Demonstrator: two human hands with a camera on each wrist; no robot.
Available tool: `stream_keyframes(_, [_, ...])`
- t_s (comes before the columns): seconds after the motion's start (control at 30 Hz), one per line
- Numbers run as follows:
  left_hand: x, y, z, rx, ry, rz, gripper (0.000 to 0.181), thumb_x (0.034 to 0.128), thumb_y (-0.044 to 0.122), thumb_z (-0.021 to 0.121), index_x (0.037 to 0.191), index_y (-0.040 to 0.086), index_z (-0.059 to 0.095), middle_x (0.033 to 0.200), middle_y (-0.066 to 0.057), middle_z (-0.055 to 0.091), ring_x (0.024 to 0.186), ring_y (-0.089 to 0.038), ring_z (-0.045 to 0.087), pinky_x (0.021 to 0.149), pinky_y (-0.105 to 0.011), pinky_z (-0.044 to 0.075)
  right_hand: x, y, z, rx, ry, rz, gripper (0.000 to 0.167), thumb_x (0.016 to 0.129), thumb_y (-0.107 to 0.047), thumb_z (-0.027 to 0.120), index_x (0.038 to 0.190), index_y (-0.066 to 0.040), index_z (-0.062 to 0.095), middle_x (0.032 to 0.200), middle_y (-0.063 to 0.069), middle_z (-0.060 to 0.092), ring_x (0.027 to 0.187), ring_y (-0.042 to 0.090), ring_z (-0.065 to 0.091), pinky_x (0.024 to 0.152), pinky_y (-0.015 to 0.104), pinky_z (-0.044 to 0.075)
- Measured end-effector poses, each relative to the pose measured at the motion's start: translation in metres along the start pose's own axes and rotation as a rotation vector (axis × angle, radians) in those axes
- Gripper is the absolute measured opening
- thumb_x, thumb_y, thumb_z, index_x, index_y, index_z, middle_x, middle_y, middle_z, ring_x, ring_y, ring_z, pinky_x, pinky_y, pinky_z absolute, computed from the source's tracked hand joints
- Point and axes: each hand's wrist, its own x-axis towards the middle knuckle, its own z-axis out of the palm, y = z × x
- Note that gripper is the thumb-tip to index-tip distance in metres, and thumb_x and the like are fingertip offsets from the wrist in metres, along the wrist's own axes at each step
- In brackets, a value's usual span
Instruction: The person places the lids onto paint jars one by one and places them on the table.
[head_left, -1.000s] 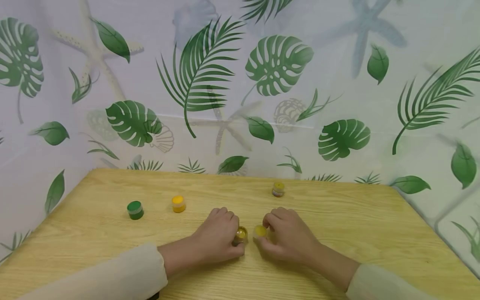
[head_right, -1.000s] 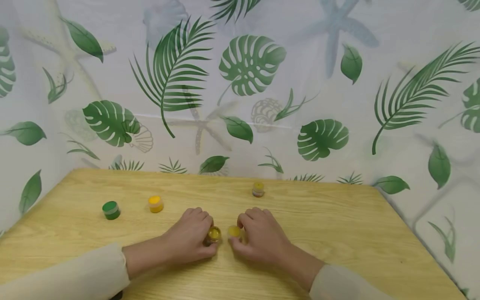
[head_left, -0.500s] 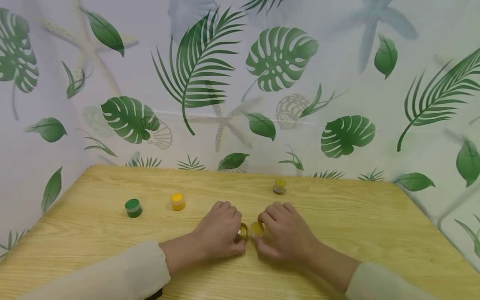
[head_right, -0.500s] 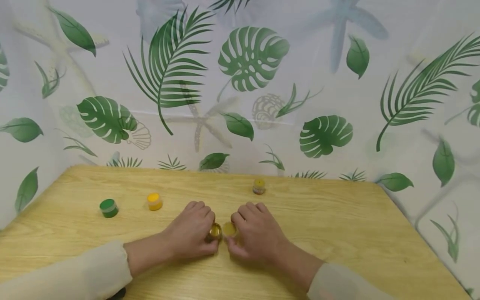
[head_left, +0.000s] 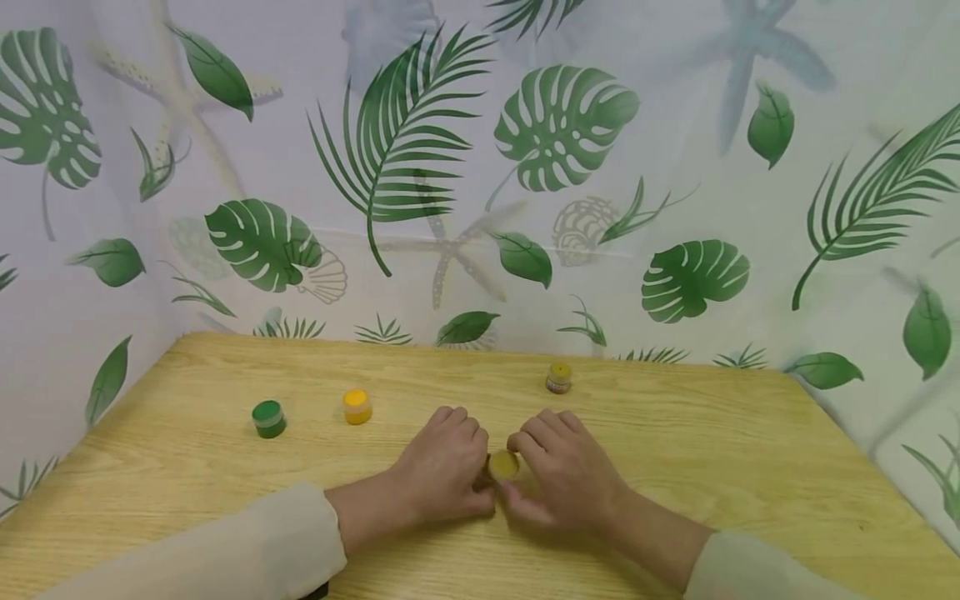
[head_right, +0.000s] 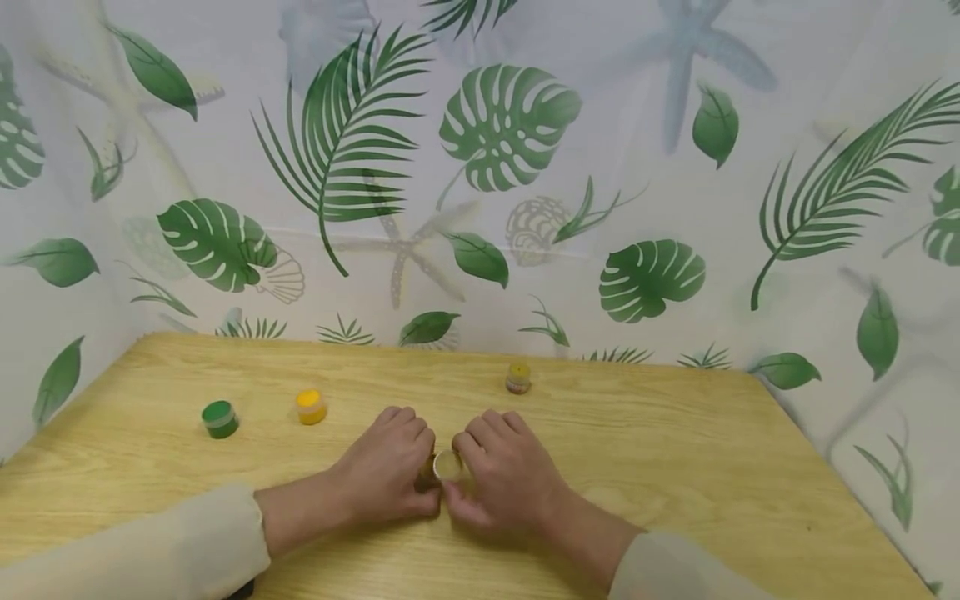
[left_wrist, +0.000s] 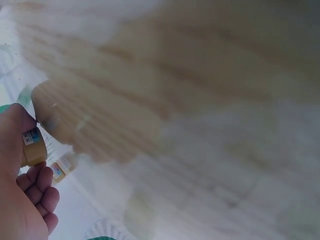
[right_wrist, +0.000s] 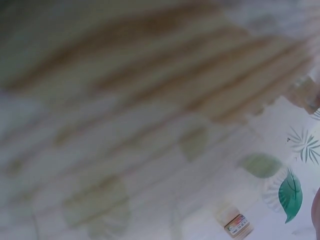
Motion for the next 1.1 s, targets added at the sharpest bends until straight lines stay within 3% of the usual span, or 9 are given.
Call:
stream_keyframes(0.3, [0.000,0.004,0.004,0.015,0.041,0.030,0.039,0.0718,0.048,0.070,0.066,0.020,0.045,0.066,0.008,0.042,0.067,-0.013,0.037,0.073,-0.027,0.035,-0.001,-0.004,0.005,0.028,-0.010,-0.044,0.028,0.082,-0.038,0.061,0.091,-0.011,0.063,0.086,-0.001,0.058,0.081,0.017,0.053,0.076,0.033,0.043])
stream_keyframes(0.5, [0.000,0.006,0.007,0.063,0.085,0.081,0.040,0.0714,0.053,0.070,0.068,0.019,0.049,0.066,0.008,0.044,0.068,-0.013,0.039,0.075,-0.028,0.037,-0.004,-0.005,0.008,0.022,-0.034,-0.072,0.030,0.084,-0.039,0.062,0.093,-0.011,0.063,0.087,-0.002,0.058,0.082,0.016,0.053,0.078,0.033,0.043])
stream_keyframes(0.77, [-0.002,0.009,0.010,0.104,0.133,0.120,0.043,0.0704,0.057,0.071,0.071,0.017,0.054,0.069,0.007,0.050,0.070,-0.013,0.042,0.077,-0.028,0.038,-0.006,-0.007,0.008,-0.006,-0.034,-0.074,0.031,0.084,-0.042,0.062,0.087,-0.011,0.061,0.082,-0.002,0.056,0.080,0.017,0.051,0.077,0.033,0.043])
stream_keyframes(0.97, [-0.004,0.011,0.011,0.099,0.153,0.140,0.046,0.0710,0.060,0.071,0.069,0.017,0.053,0.067,0.007,0.048,0.069,-0.013,0.041,0.077,-0.028,0.040,-0.006,-0.008,0.009,-0.035,0.012,-0.071,0.042,0.090,-0.053,0.054,0.071,-0.016,0.052,0.070,-0.003,0.046,0.072,0.018,0.048,0.072,0.033,0.039])
stream_keyframes(1.1, [-0.003,0.013,0.011,0.093,0.160,0.141,0.044,0.0711,0.058,0.071,0.069,0.017,0.054,0.067,0.007,0.049,0.068,-0.013,0.041,0.077,-0.029,0.041,-0.007,-0.007,0.008,-0.041,0.025,-0.055,0.051,0.093,-0.061,0.045,0.073,-0.015,0.055,0.072,-0.002,0.048,0.075,0.020,0.049,0.075,0.035,0.040])
